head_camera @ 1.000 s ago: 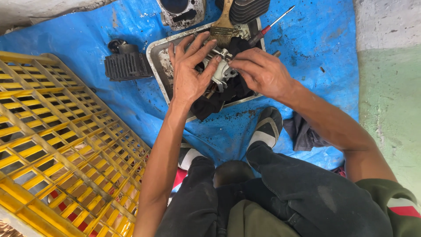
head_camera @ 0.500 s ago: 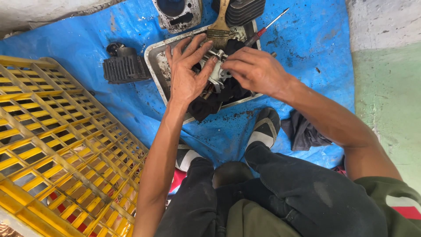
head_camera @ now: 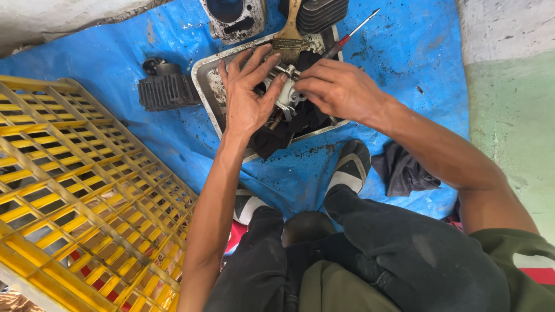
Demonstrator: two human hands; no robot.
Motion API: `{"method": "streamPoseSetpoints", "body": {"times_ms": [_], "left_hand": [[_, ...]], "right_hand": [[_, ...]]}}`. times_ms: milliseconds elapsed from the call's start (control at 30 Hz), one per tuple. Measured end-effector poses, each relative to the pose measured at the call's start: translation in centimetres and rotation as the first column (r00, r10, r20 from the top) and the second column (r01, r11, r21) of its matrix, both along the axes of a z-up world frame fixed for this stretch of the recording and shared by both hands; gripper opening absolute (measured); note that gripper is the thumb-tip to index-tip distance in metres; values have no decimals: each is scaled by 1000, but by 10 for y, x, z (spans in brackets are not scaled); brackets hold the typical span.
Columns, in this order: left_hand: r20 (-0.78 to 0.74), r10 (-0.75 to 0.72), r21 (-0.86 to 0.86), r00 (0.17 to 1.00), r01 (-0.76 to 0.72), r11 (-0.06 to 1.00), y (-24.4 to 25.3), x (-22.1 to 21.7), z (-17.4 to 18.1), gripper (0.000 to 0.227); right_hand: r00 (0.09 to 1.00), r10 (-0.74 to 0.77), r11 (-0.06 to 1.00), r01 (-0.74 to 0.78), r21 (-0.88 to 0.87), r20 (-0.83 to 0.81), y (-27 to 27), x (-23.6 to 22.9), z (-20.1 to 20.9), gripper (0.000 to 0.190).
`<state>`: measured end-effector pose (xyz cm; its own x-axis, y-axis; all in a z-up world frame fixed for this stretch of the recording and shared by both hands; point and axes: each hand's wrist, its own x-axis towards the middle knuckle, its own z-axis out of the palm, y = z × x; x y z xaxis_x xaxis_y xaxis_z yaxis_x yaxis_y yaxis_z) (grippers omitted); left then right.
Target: The person cleans a silver engine cylinder head using a black cloth and a small metal tool. They wipe the exterior surfaces and use the tool to scrape and clean the internal ports and crevices of the component.
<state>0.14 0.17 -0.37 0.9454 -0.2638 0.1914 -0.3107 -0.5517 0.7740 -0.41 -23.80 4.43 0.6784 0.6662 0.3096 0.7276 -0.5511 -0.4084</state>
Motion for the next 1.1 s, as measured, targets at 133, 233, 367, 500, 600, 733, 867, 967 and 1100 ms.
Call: {"method": "streamPoseSetpoints", "body": {"times_ms": [133, 233, 367, 500, 600, 733, 867, 967, 1100], "left_hand": [[-9, 7, -12, 1000, -7, 1000, -1, -1, 2, 39], [-9, 9, -13, 1000, -9, 1000, -1, 1, -1, 39], [-13, 5, -8, 1000, -5, 1000, -1, 1, -2, 39], [-13, 5, -6, 1000, -5, 1000, 0, 1, 2, 39], [-7, -5, 11, 1000, 6, 1000, -1, 0, 9, 39], [34, -18, 82, 999, 15, 996, 0, -3, 21, 41], [75, -46, 100, 996, 39, 994, -1, -7, 29, 42], [110, -106, 22, 988, 104, 994, -7, -11, 45, 43], [58, -204, -200, 977, 212, 957, -16, -16, 61, 47]], "right_hand": [[996, -80, 996, 79, -28, -28, -14, -4, 8, 25], [985, -132, 986, 141, 84, -110, -10, -9, 9, 24], [995, -71, 993, 77, 88, -76, 2, -3, 7, 25], [990, -69, 996, 75, 39, -122, -5, -2, 10, 24], [943, -137, 972, 187, 141, -302, -15, -8, 8, 21], [748, -138, 848, 428, 313, -649, -11, -14, 17, 28], [678, -151, 794, 517, 321, -719, -12, -14, 10, 40], [608, -80, 729, 576, 370, -790, -15, -15, 1, 39], [564, 25, 649, 618, 443, -825, -13, -17, -5, 32]]}}
